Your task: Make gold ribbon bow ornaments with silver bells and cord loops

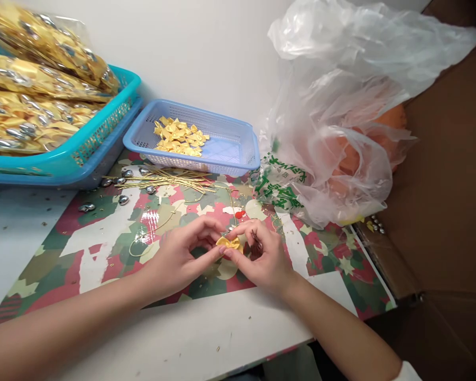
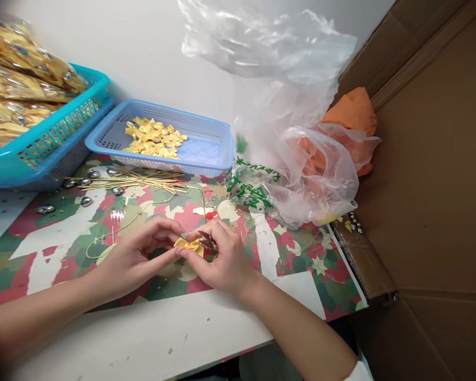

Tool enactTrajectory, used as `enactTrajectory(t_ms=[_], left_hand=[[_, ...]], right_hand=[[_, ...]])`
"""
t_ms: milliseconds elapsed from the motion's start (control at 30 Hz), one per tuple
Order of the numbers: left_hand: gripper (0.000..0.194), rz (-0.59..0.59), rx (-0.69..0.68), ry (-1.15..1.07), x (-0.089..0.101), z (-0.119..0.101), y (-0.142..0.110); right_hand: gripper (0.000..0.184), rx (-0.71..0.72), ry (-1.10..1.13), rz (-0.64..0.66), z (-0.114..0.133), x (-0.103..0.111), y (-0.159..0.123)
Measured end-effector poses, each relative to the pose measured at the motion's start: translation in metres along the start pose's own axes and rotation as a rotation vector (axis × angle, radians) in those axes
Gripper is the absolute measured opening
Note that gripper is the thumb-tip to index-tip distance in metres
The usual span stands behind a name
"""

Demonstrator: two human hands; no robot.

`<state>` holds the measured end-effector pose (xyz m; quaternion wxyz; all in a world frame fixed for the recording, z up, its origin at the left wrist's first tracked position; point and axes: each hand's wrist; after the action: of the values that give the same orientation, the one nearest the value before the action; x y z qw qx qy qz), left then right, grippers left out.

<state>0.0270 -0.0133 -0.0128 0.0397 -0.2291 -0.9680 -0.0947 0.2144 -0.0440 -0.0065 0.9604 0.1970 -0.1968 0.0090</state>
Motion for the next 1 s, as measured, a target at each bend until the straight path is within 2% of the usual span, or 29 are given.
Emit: enactTrajectory(t_ms=[100,200,333,400,500,600,733,800,1000], left_hand=[[0.008,-0.021,-0.017,0.077,-0.001,0.000,-0.002],[0.006,-0.029,-0.025,0.109,-0.002,-0.001,-0.003],[0.003,-0.026,-0.049,0.149,-0.002,-0.002,-0.004],[0.007,-0.046,-0.060,0.178,-0.001,-0.002,-0.004],[0.011,-0.086,-0.106,0.242,0.001,-0.002,-0.003],[0.016,-0.115,-0.156,0.279,0.002,-0.003,-0.002],[0.014,-0.138,-0.171,0.287,0.002,-0.006,-0.001],[0.014,-0.145,-0.193,0.284,0.002,-0.007,0.000],[0.018,-0.209,-0.253,0.319,0.003,-0.008,0.002]], right_hand=[[0.031,0.028,-0.001,-0.017,0.001,-0.001,-0.001],[0.036,-0.070,0.083,-0.062,0.001,0.000,0.000],[0.039,-0.260,0.179,-0.259,-0.003,0.008,0.007],[0.040,-0.273,0.167,-0.366,-0.006,0.014,0.012],[0.041,-0.264,0.135,-0.419,-0.008,0.020,0.016],[0.039,-0.237,0.172,-0.348,-0.005,0.019,0.014],[0.045,-0.132,0.225,-0.076,0.000,0.011,0.005],[0.045,-0.091,0.203,0.007,-0.001,0.006,0.001],[0.046,-0.055,0.188,0.002,-0.002,0.005,-0.001]])
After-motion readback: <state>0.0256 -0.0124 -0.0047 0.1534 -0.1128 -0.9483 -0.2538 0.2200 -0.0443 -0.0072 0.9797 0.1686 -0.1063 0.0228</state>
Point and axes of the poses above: each hand's wrist, its own y-axis towards the middle knuckle, its own x-axis out of the back of the hand, z = x × y, and after that the axes turned 4 degrees about -z, right-handed
